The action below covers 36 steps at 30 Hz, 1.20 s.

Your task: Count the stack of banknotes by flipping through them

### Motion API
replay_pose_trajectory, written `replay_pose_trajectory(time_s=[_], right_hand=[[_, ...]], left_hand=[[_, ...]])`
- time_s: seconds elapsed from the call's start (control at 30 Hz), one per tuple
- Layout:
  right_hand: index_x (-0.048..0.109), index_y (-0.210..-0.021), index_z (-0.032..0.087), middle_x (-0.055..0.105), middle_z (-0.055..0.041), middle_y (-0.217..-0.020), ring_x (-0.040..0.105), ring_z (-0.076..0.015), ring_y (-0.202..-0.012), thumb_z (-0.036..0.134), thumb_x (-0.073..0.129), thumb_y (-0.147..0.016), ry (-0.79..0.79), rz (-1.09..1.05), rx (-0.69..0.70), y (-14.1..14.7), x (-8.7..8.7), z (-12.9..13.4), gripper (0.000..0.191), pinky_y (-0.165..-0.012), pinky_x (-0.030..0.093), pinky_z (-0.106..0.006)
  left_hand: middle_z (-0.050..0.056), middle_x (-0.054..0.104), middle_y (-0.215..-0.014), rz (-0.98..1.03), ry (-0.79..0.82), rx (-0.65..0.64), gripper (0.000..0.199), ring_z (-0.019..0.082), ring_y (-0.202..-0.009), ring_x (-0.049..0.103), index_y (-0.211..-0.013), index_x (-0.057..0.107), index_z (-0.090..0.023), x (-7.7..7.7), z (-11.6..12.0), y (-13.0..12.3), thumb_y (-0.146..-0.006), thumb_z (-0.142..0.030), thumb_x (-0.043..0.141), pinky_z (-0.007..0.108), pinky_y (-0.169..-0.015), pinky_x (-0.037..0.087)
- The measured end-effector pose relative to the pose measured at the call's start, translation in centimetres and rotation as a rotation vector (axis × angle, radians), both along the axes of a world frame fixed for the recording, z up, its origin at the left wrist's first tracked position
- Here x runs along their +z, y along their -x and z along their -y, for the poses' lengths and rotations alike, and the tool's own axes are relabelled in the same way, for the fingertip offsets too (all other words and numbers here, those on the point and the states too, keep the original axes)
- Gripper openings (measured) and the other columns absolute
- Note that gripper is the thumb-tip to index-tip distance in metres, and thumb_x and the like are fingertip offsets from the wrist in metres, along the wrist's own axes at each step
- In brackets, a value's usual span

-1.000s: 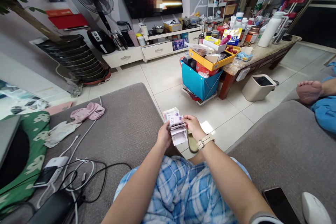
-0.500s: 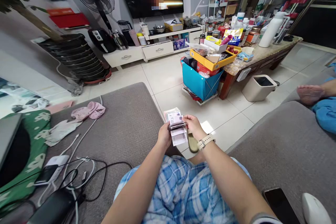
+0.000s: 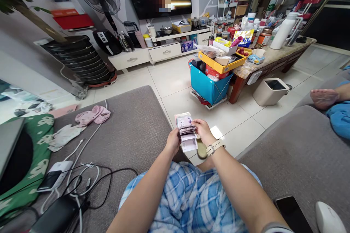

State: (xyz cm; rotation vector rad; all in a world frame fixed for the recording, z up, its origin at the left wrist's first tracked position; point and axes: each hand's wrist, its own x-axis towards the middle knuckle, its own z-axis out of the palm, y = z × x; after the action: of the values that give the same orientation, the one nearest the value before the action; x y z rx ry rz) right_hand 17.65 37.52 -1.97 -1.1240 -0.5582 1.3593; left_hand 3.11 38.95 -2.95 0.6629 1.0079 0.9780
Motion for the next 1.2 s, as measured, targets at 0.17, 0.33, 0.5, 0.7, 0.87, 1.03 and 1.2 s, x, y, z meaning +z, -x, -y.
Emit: replay_pose_trajectory(time_s=[0.17, 0.33, 0.5, 0.7, 0.87, 1.03, 1.2], right_hand=[[0.065, -0.066, 0.020, 0.061, 0.0029, -0.061, 0.051, -0.0129, -0.057, 0.041, 0.089, -0.052, 0.003, 0.009, 0.038, 0.3, 0.4, 0.1, 0.035, -0.057, 0.038, -0.028], [0.064, -0.064, 0.020, 0.058, 0.0043, -0.058, 0.044, -0.0104, -0.052, 0.040, 0.087, -0.050, 0.016, 0.026, 0.031, 0.5, 0.8, 0.1, 0.034, -0.053, 0.032, -0.027], [0.064, -0.066, 0.021, 0.061, 0.0028, -0.060, 0.049, -0.0125, -0.053, 0.044, 0.087, -0.052, 0.023, 0.052, 0.038, 0.5, 1.1, 0.2, 0.035, -0.053, 0.034, -0.028], [0.066, -0.068, 0.020, 0.065, -0.0009, -0.063, 0.054, -0.0153, -0.057, 0.054, 0.082, -0.063, -0.019, 0.070, 0.092, 0.4, 1.6, 0.7, 0.037, -0.055, 0.037, -0.029], [0.060, -0.063, 0.021, 0.057, 0.0033, -0.058, 0.049, -0.0139, -0.056, 0.051, 0.090, -0.050, 0.000, 0.145, -0.011, 0.4, 1.7, 0.6, 0.045, -0.058, 0.039, -0.030], [0.062, -0.069, 0.021, 0.060, 0.0019, -0.065, 0.054, -0.0168, -0.065, 0.051, 0.092, -0.045, -0.004, 0.191, -0.091, 0.3, 1.4, 0.4, 0.048, -0.065, 0.043, -0.031], [0.059, -0.060, 0.021, 0.056, 0.0024, -0.060, 0.049, -0.0156, -0.062, 0.052, 0.088, -0.052, -0.022, 0.258, -0.073, 0.0, 1.0, 0.3, 0.043, -0.063, 0.039, -0.031]], left_hand=[[0.009, 0.076, -0.088, 0.038, 0.032, 0.090, 0.028, 0.022, -0.080, 0.071, -0.092, 0.073, -0.013, -0.4, -0.4, 0.0, -0.071, -0.031, 0.069, 0.033, -0.075, 0.055], [0.008, 0.075, -0.082, 0.041, 0.055, 0.130, 0.032, 0.019, -0.070, 0.069, -0.092, 0.073, -0.012, -0.2, -0.5, 0.0, -0.069, -0.033, 0.072, 0.031, -0.069, 0.054], [0.006, 0.075, -0.080, 0.018, 0.066, 0.145, 0.033, 0.019, -0.065, 0.068, -0.092, 0.072, -0.013, 0.1, -0.5, 0.1, -0.067, -0.034, 0.072, 0.030, -0.062, 0.052], [0.004, 0.073, -0.073, 0.038, 0.070, 0.170, 0.020, 0.017, -0.062, 0.065, -0.083, 0.071, -0.015, 0.5, -0.5, 0.1, -0.069, -0.030, 0.071, 0.028, -0.061, 0.050], [0.007, 0.076, -0.083, 0.050, 0.048, 0.143, 0.027, 0.018, -0.070, 0.068, -0.088, 0.072, -0.014, -0.1, -0.5, 0.1, -0.063, -0.025, 0.075, 0.030, -0.067, 0.053], [0.007, 0.077, -0.086, 0.063, 0.033, 0.093, 0.033, 0.018, -0.071, 0.068, -0.094, 0.073, -0.014, -0.6, -0.4, 0.0, -0.062, -0.023, 0.075, 0.030, -0.070, 0.053], [0.008, 0.077, -0.085, 0.040, 0.009, 0.048, 0.034, 0.019, -0.073, 0.069, -0.094, 0.073, -0.013, -0.6, -0.1, -0.1, -0.063, -0.027, 0.079, 0.030, -0.069, 0.053]])
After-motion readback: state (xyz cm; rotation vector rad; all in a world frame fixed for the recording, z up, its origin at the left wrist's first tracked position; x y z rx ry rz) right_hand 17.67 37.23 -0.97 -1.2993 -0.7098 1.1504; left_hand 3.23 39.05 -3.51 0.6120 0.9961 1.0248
